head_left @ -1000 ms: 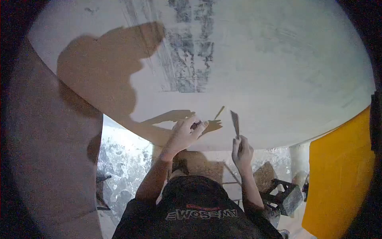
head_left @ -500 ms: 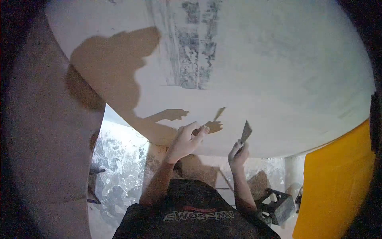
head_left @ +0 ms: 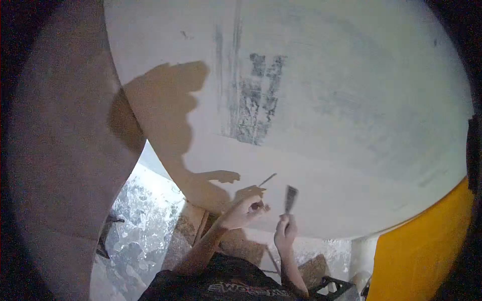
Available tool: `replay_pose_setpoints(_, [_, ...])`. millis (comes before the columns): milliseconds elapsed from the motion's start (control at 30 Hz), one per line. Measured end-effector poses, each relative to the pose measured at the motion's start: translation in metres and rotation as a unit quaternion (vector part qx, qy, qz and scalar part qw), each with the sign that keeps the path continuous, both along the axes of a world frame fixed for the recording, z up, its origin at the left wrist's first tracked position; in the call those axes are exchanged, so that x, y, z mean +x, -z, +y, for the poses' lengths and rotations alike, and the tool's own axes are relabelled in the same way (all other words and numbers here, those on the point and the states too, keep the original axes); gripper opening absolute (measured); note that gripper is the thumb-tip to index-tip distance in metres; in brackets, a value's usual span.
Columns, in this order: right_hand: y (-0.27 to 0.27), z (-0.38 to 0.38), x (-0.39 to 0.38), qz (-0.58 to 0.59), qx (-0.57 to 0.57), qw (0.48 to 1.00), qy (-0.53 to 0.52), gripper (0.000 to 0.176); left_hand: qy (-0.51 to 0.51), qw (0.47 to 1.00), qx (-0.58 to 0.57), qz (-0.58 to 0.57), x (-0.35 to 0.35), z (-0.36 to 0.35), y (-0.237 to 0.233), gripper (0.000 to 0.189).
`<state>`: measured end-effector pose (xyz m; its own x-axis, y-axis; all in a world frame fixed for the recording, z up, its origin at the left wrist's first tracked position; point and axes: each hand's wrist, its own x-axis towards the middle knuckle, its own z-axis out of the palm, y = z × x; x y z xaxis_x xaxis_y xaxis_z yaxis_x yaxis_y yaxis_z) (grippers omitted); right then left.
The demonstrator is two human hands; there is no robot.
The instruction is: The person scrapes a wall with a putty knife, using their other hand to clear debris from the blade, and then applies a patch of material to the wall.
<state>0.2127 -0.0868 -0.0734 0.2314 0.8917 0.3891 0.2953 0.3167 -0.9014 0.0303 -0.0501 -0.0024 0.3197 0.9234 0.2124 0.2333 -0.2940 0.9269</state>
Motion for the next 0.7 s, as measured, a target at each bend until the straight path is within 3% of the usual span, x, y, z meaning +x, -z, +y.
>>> replay_pose_setpoints(100, [-0.002,-0.003,-0.006,-0.012,-0.052,0.998,-0.037,0.027,0.017,0.999,-0.042,0.025,0.006,-0.003,0.012,0.027])
replay_pose_setpoints(167, [0.009,-0.010,-0.009,0.137,0.007,0.989,-0.055,0.026,0.004,0.998,-0.043,0.052,0.006,-0.001,0.019,0.030])
replay_pose_setpoints(267, [-0.001,-0.007,-0.017,0.154,-0.066,0.978,-0.126,0.026,0.027,0.995,-0.093,0.013,0.003,-0.006,-0.007,0.032])
replay_pose_setpoints(433, [-0.037,-0.002,-0.041,0.229,-0.114,0.945,-0.202,0.027,-0.027,0.999,0.029,0.001,-0.004,-0.002,-0.018,0.028])
replay_pose_setpoints(533, [-0.040,0.009,-0.054,0.209,-0.091,0.948,-0.223,0.028,-0.015,0.999,-0.019,-0.028,-0.012,0.005,-0.034,0.027])
replay_pose_setpoints(633, [-0.074,0.015,-0.074,0.201,-0.095,0.947,-0.231,0.028,-0.023,0.992,0.006,-0.125,-0.018,0.021,-0.024,0.025])
replay_pose_setpoints(700, [-0.080,0.024,-0.083,0.224,-0.093,0.938,-0.247,0.028,-0.035,0.992,0.002,-0.117,-0.027,0.022,-0.045,0.025])
